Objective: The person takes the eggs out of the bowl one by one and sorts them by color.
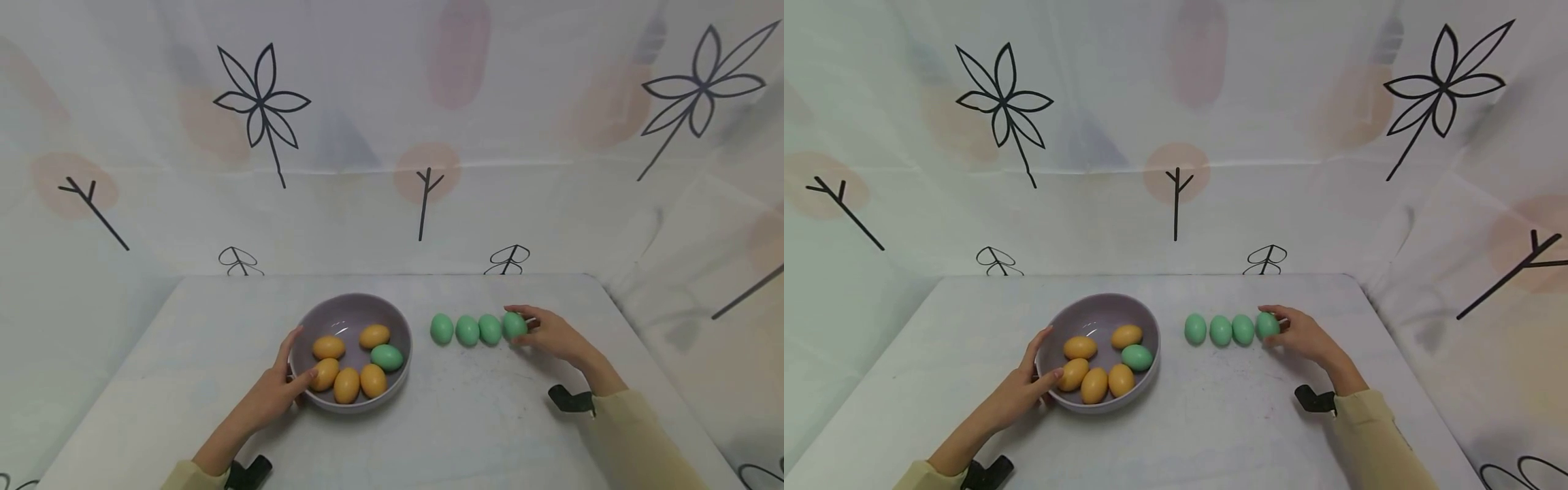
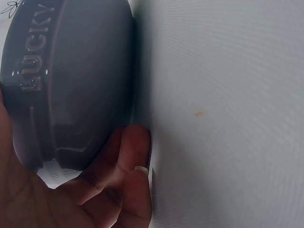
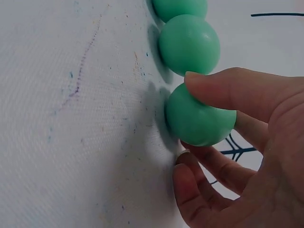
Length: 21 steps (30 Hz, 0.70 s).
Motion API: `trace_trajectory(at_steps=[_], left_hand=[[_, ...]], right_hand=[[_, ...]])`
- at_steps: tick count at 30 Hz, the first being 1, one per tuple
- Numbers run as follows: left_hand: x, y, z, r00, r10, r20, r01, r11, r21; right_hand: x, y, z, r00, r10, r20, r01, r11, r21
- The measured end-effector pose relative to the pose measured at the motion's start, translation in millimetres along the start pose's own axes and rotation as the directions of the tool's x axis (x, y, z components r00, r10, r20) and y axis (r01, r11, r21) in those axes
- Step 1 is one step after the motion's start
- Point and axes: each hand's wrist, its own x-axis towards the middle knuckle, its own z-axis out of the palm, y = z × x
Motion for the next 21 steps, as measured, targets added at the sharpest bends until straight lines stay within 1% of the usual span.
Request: trace_trajectory(at_steps=[4,8,16,21], left_hand=[[-0.4,0.9,-0.1,1.000,0.000,0.003,0.000,1.000,-0.001],[-0.6,1.8,-0.3,1.000,-0.002,0.005,0.002,1.000,-0.005],[-1.8,2.8,-0.7,1.000,0.008,0.005,-0.008,1.000,-0.001],[-1.6,2.5,-0.8,1.000,0.012,0.006,-0.012,1.000,-0.002]], right_hand=[[0.7,1.9,1.6,1.000,0.020,0.012,-0.020,1.000,-0.014],[1.5,2.6,2.1,1.000,0.016,0.018,-0.016,1.000,-0.021],[0.0,2.1,1.0,0.999,0.029,0.022,-0.029,1.000,-0.010],[-1.5,3.5,-0.2,1.000,0.015,0.014,-0.016,1.000,0.009]])
